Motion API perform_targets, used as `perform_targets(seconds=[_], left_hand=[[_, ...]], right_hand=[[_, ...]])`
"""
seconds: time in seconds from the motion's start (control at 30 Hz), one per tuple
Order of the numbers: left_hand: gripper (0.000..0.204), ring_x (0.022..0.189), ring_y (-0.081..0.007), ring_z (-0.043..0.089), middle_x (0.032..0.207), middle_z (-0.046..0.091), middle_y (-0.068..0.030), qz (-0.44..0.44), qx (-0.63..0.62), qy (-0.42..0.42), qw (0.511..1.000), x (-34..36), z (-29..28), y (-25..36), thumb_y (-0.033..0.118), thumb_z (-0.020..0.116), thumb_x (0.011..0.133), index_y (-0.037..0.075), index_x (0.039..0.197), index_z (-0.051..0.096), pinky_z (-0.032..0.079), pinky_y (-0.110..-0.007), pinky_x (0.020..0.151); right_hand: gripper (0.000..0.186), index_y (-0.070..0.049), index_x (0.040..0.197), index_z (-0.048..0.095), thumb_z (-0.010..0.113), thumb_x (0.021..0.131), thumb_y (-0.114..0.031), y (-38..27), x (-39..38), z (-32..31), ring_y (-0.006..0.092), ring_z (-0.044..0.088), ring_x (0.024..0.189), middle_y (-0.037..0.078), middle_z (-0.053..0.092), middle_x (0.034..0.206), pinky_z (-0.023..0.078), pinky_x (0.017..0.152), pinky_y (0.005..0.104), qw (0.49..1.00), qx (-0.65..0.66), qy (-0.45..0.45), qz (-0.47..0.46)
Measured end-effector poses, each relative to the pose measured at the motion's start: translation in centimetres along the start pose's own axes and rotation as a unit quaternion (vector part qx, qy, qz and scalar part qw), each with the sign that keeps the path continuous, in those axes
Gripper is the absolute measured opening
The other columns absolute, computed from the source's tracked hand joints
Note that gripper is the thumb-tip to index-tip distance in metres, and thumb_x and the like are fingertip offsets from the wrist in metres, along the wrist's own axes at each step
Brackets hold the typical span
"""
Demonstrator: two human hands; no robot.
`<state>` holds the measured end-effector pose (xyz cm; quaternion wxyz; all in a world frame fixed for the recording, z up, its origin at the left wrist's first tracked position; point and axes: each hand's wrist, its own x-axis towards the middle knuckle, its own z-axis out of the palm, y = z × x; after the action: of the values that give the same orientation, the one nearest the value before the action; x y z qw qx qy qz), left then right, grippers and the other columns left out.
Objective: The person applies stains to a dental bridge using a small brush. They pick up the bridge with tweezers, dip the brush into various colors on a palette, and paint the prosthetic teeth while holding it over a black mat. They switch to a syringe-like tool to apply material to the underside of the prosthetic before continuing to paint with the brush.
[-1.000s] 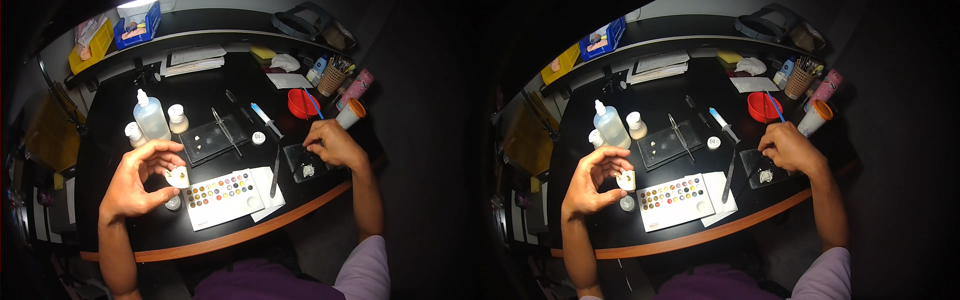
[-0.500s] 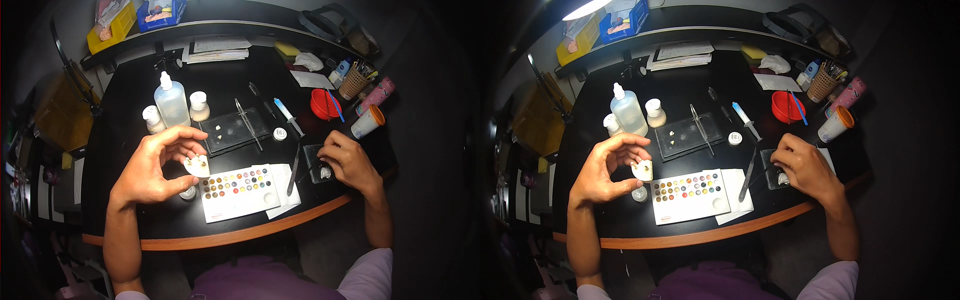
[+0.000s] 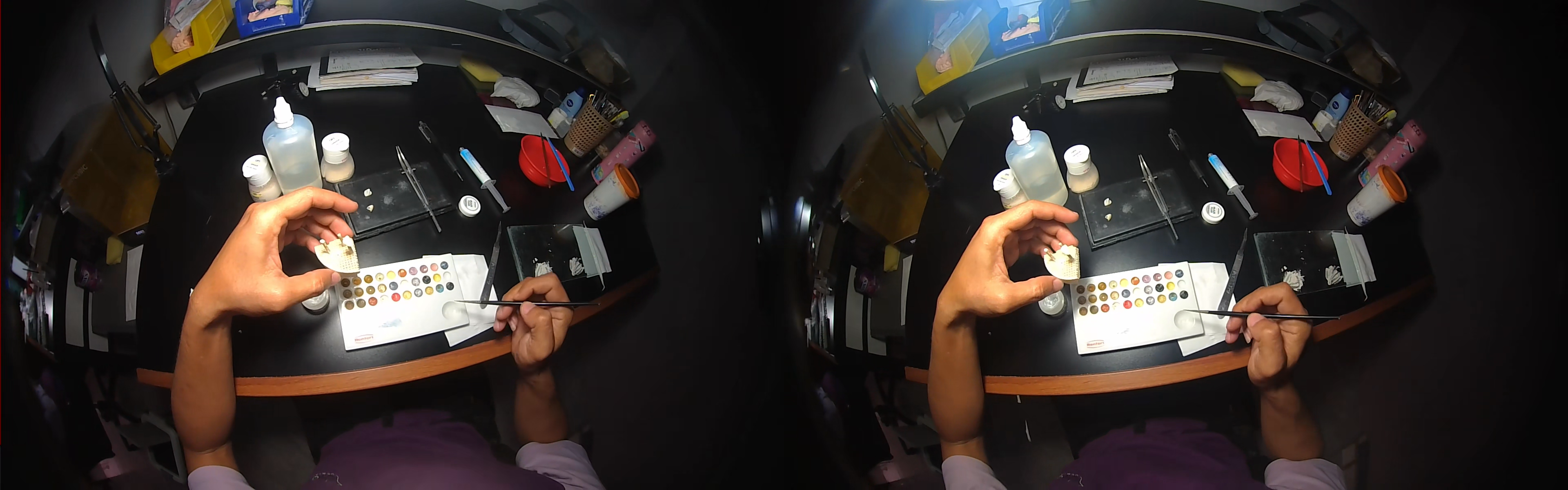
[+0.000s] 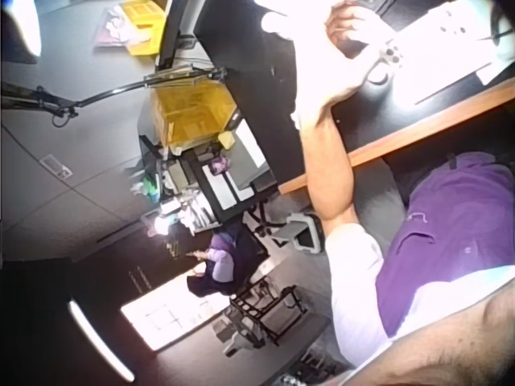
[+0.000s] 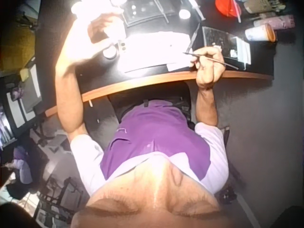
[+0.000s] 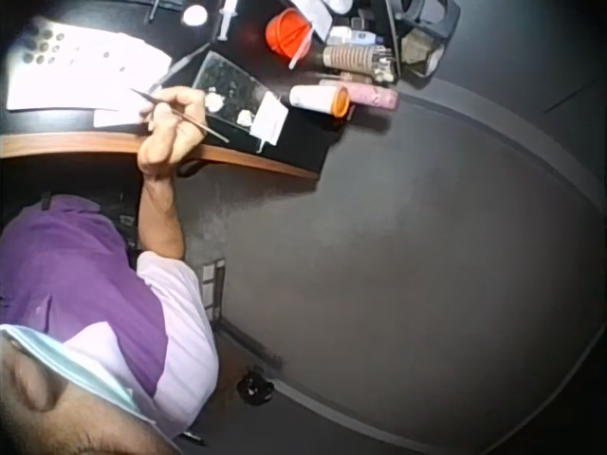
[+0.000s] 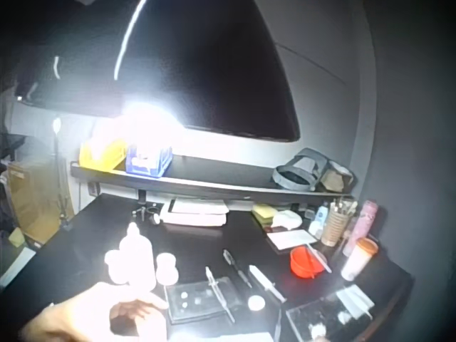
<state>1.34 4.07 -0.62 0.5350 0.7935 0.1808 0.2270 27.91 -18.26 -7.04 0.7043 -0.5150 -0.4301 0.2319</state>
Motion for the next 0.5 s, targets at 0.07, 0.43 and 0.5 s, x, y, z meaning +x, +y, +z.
perform_targets(seconds=[0.07,0.43,0.5], left_hand=[[0.066,0.106,-0.0143,0.067,0.114,0.069,-0.0097,0.004,0.005,-0.001,1.000,0.00,-0.06,-0.10,-0.006,0.083,0.072,-0.002,0.134,0.062,0.053,-0.032,0.102],[0.066,0.106,-0.0148,0.067,0.114,0.070,-0.0099,0.000,0.018,-0.004,1.000,0.05,0.07,-0.03,-0.004,0.083,0.072,-0.002,0.134,0.062,0.053,-0.032,0.102],[0.066,0.106,-0.0149,0.067,0.114,0.070,-0.0100,0.000,0.020,-0.004,1.000,0.10,0.06,-0.08,-0.004,0.083,0.072,-0.002,0.134,0.062,0.053,-0.032,0.102]], right_hand=[[0.013,0.004,0.089,0.058,0.048,0.086,-0.004,0.09,-0.15,-0.48,0.0115,0.056,0.054,0.014,0.065,0.069,0.046,0.052,0.0250,1.000,-0.017,-0.018,0.018],[0.013,0.005,0.085,0.060,0.051,0.088,-0.005,0.33,-0.37,-0.12,0.0095,0.057,0.052,0.012,0.065,0.066,0.050,0.049,0.0233,0.997,-0.048,-0.029,0.046],[0.013,0.005,0.085,0.060,0.051,0.088,-0.005,0.20,-0.33,-0.10,0.0097,0.057,0.052,0.012,0.065,0.066,0.050,0.049,0.0236,0.997,-0.051,-0.031,0.047]])
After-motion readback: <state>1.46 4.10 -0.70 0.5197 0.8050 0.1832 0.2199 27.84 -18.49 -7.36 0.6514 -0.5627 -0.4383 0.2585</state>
